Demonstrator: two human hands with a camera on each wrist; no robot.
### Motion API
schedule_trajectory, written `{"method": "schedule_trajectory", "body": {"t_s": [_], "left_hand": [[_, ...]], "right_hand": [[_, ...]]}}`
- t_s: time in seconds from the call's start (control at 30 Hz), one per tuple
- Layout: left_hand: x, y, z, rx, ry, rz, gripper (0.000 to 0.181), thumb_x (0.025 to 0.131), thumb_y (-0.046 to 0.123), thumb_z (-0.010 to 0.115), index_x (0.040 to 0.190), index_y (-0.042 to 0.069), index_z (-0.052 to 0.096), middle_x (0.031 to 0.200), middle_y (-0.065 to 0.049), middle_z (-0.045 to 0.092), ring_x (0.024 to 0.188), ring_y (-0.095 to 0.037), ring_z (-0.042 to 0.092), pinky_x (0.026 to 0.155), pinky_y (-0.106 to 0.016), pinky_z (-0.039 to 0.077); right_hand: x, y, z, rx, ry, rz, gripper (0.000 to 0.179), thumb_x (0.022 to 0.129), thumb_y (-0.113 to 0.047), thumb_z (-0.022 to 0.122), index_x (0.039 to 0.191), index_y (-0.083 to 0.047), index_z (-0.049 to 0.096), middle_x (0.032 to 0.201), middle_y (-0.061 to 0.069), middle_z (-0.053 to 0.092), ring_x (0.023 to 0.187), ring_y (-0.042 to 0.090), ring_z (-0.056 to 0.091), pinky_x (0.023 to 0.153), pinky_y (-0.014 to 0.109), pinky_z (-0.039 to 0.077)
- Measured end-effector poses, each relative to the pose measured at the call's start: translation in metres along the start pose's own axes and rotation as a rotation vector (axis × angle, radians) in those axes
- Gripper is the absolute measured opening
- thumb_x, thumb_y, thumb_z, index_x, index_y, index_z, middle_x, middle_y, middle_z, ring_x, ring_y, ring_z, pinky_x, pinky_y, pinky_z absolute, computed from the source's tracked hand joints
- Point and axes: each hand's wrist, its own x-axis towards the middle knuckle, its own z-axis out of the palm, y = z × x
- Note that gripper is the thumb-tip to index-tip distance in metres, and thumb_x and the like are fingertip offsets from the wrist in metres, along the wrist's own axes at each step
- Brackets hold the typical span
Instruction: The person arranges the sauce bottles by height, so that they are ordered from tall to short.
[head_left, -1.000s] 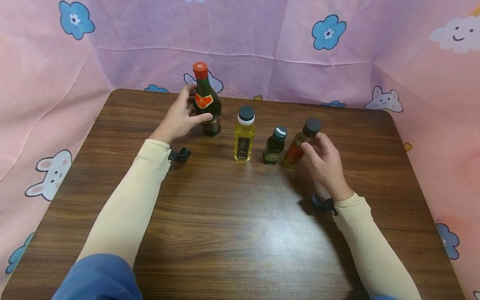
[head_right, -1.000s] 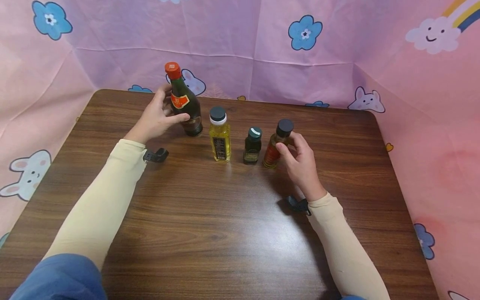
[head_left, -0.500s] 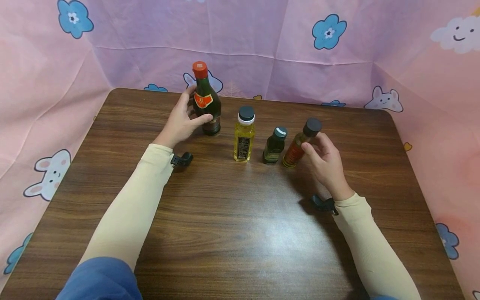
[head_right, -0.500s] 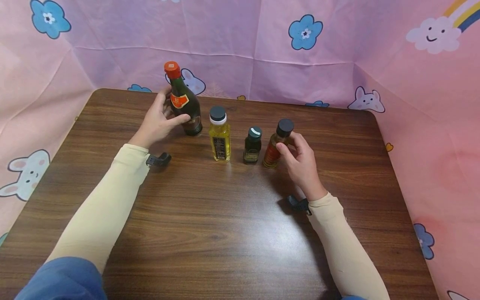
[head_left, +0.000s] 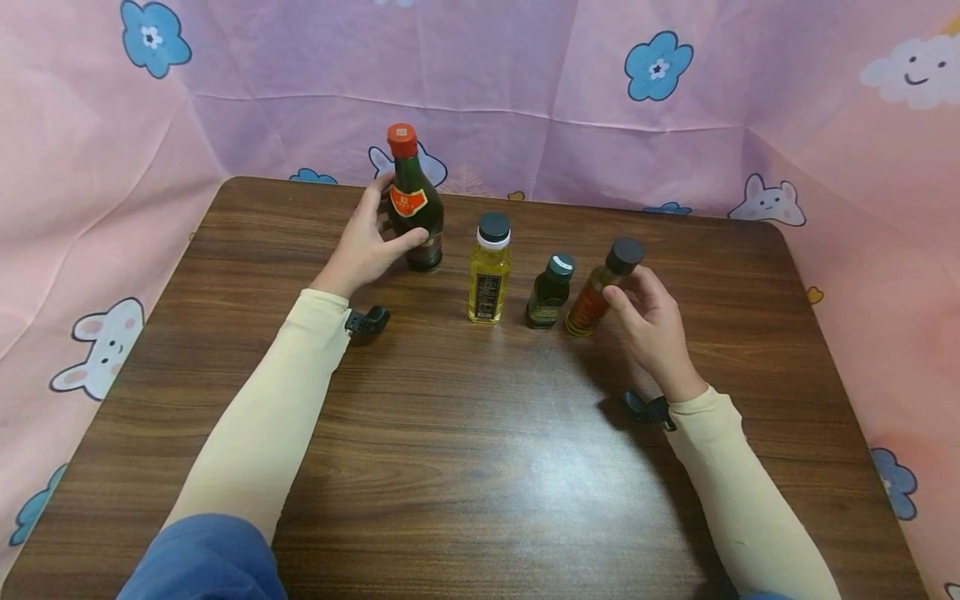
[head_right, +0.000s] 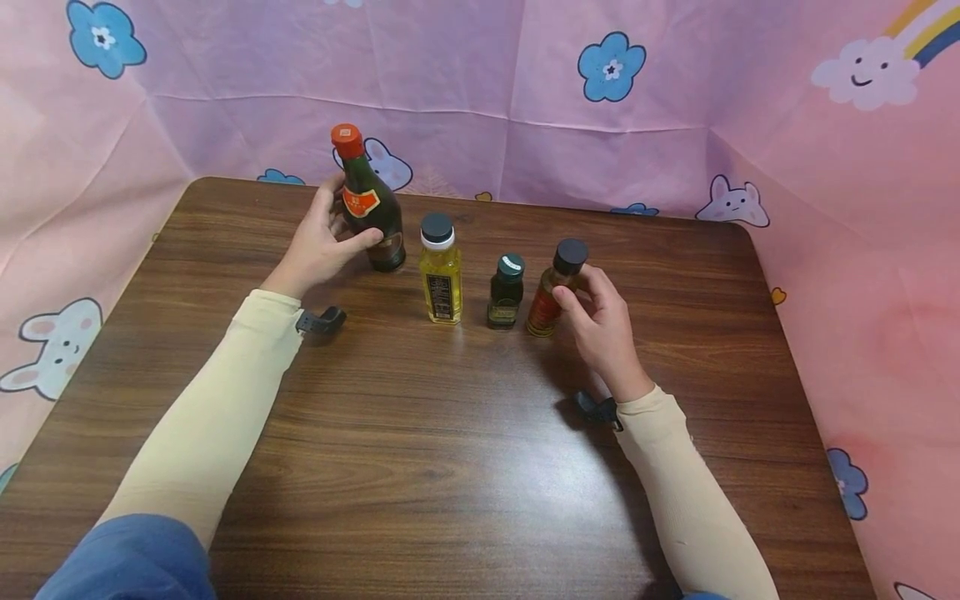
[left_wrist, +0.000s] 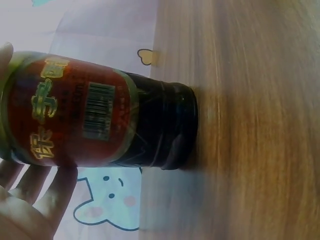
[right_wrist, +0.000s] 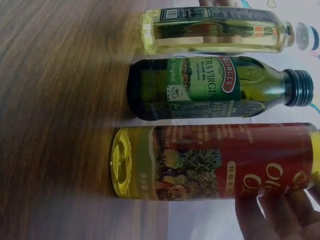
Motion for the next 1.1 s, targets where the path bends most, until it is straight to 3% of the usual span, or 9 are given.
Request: {"method": "schedule_trajectory", "body": {"t_s": [0.27,0.5,0.67,0.83,1.1], "left_hand": [[-0.007,0.006,-0.002,0.004,0.035,0.029,0.109,0.088,0.021,0.085,0.166,0.029,0.009,0.163,-0.006,0.028,0.149,-0.025,0.038,0.121,-0.047,0.035],[-0.027,0.007,-0.01,0.086,0.11,0.074,0.107,0.085,0.017,0.088,0.166,0.027,0.018,0.163,-0.006,0.031,0.149,-0.022,0.037,0.119,-0.049,0.038],[-0.044,0.017,-0.011,0.112,0.123,0.101,0.106,0.082,0.021,0.09,0.164,0.03,0.023,0.16,0.0,0.035,0.146,-0.018,0.04,0.117,-0.047,0.041],[-0.058,0.027,-0.003,0.157,0.109,0.138,0.104,0.082,0.021,0.09,0.164,0.026,0.026,0.158,-0.001,0.036,0.145,-0.017,0.039,0.115,-0.046,0.042],[-0.068,0.036,0.026,0.104,0.063,0.227,0.095,0.083,0.013,0.089,0.16,0.021,0.034,0.153,-0.007,0.042,0.142,-0.022,0.042,0.113,-0.047,0.045]], "right_hand": [[0.001,0.0,0.001,0.007,0.002,-0.012,0.036,0.102,-0.007,0.065,0.137,0.0,0.06,0.13,0.013,0.065,0.119,0.004,0.057,0.112,0.049,0.046],[0.0,0.0,0.001,0.004,-0.005,-0.005,0.037,0.102,-0.011,0.066,0.138,-0.002,0.059,0.131,0.011,0.065,0.12,0.007,0.057,0.112,0.046,0.046],[-0.001,0.001,-0.001,0.016,-0.006,0.004,0.038,0.103,-0.011,0.065,0.139,-0.001,0.058,0.132,0.01,0.064,0.12,0.008,0.057,0.113,0.049,0.045],[-0.001,0.001,-0.001,0.02,-0.013,0.004,0.038,0.103,-0.011,0.064,0.139,0.0,0.057,0.132,0.01,0.063,0.12,0.007,0.056,0.113,0.051,0.044],[0.0,0.001,-0.001,0.038,-0.019,0.017,0.038,0.104,-0.013,0.063,0.14,-0.001,0.057,0.135,0.01,0.062,0.126,0.013,0.056,0.113,0.051,0.044]]}}
